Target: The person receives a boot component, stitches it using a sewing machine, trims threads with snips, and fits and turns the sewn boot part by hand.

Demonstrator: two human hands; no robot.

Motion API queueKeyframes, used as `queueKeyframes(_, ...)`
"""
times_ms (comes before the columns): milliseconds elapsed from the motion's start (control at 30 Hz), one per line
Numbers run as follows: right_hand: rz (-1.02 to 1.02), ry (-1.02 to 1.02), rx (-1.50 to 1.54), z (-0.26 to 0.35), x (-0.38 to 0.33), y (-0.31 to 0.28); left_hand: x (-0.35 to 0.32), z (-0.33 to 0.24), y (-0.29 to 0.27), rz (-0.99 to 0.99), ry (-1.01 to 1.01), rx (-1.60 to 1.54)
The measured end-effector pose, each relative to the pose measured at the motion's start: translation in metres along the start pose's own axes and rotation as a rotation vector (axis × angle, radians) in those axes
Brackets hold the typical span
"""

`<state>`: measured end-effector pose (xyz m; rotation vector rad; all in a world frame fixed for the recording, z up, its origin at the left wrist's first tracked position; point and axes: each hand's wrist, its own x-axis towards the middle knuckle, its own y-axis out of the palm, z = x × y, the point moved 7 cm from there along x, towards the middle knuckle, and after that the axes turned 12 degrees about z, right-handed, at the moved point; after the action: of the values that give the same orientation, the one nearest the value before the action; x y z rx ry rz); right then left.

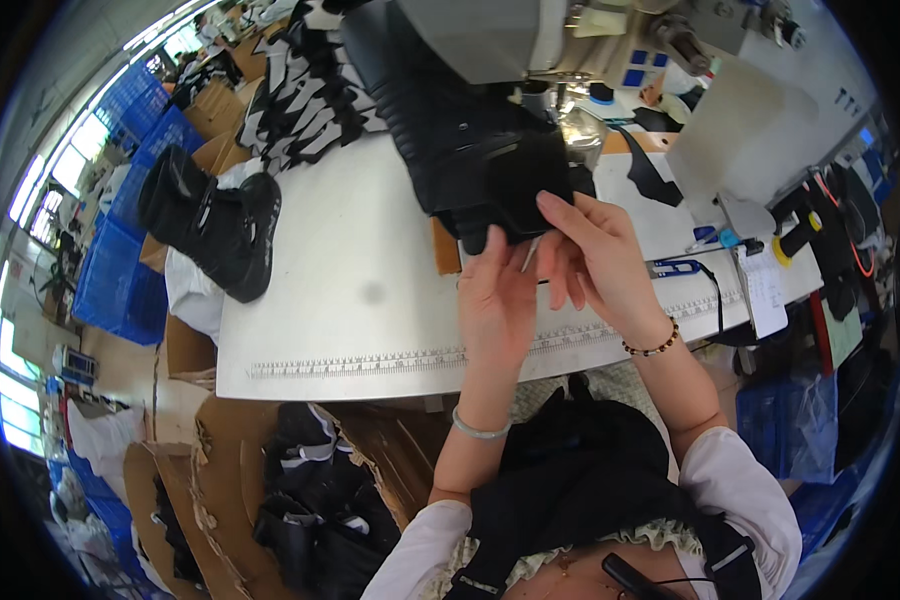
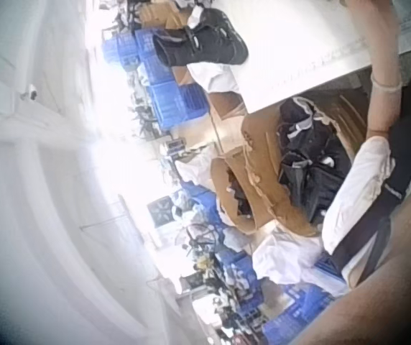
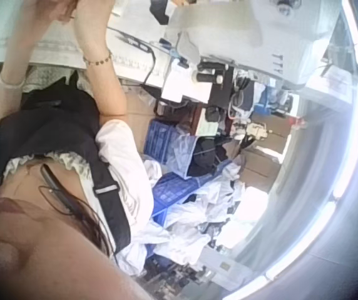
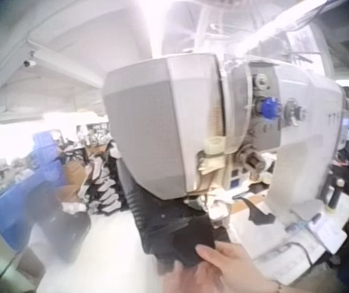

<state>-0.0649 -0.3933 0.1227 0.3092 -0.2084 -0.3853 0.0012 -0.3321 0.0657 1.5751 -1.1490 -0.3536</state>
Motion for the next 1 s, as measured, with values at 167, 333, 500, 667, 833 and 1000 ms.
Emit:
queueKeyframes(167, -0.018, -0.013, -0.123, -0.003, -0.004, -0.01, -0.001, -0.009, 0.002, -0.049, 0.103, 0.019)
queueKeyframes(333, -0.043, 0.002, -0.148, -0.007, -0.004, -0.016, -0.006, -0.009, 0.0, -0.032, 0.138, -0.034)
queueKeyframes(500, 0.167, 0.082, 0.506, -0.009, -0.002, 0.002, -0.011, 0.005, -0.005, -0.037, 0.174, -0.013)
queueKeyframes(667, 0.309, -0.007, 1.132, -0.003, -0.001, 0.021, -0.008, 0.025, -0.008, -0.048, 0.229, -0.107)
queueKeyframes(833, 0.323, 0.005, 1.217, -0.005, 0.002, 0.03, -0.003, 0.045, -0.015, -0.105, 0.213, -0.082)
queueKeyframes(1000, 0.308, -0.01, 1.242, -0.002, 0.003, 0.034, 0.0, 0.048, -0.02, -0.091, 0.201, -0.082)
